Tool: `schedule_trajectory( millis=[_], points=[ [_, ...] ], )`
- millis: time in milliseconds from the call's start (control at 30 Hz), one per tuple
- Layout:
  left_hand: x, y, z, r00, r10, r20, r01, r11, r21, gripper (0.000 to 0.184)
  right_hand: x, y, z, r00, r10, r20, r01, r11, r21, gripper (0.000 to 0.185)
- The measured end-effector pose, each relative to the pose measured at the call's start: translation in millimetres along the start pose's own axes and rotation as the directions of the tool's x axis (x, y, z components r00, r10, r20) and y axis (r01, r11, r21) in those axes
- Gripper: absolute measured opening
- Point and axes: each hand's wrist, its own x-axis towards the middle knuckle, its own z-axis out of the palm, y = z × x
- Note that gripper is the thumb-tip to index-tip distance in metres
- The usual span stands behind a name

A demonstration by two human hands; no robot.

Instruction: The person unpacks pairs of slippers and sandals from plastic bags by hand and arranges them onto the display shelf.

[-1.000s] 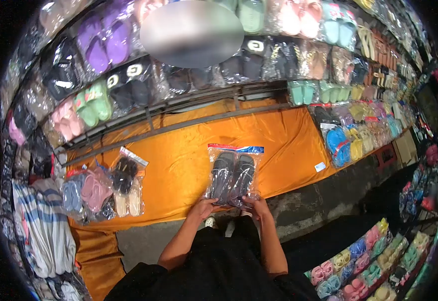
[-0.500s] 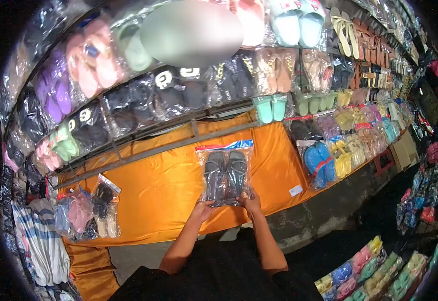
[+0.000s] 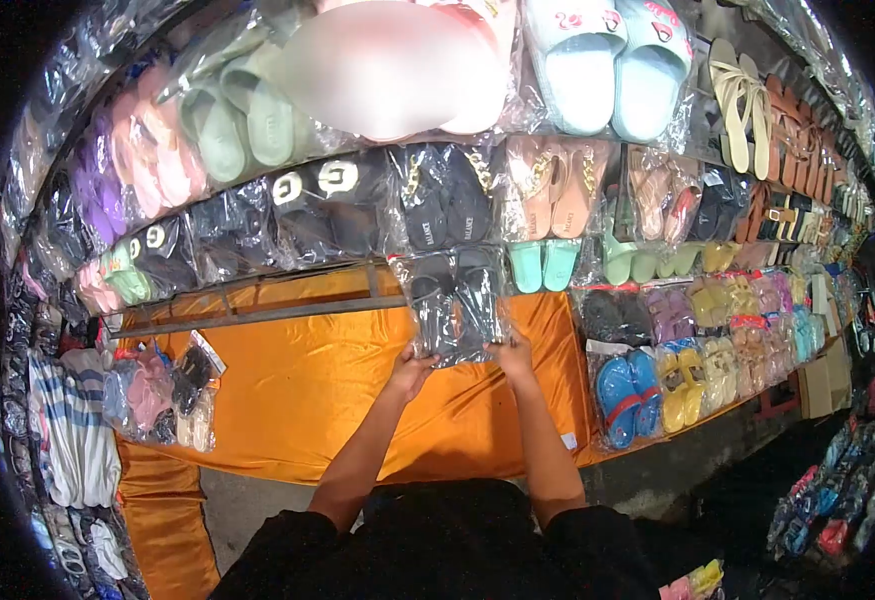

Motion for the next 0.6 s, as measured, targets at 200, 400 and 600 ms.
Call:
schedule_trajectory(
  millis=[200, 400, 600],
  points=[
    [46.0, 11.6, 23.0, 0.992, 0.097, -0.086, -0.087, 0.99, 0.108, 0.055, 58.4, -20.5, 1.8, 1.0, -0.018, 0.016, 0.018, 0.999, -0.043, 0.064],
    [96.6, 9.9, 23.1, 0.947, 0.318, 0.046, -0.317, 0.903, 0.291, 0.045, 96.2, -21.5, 1.6, 0.994, -0.1, 0.038, 0.102, 0.994, -0.048, 0.044],
    [152.8, -10.7, 19.1, 0.895, 0.445, -0.004, -0.401, 0.811, 0.426, 0.054, 141.5, 9.4, -7.5, 0.959, -0.282, -0.033, 0.274, 0.951, -0.145, 0.036]
  ],
)
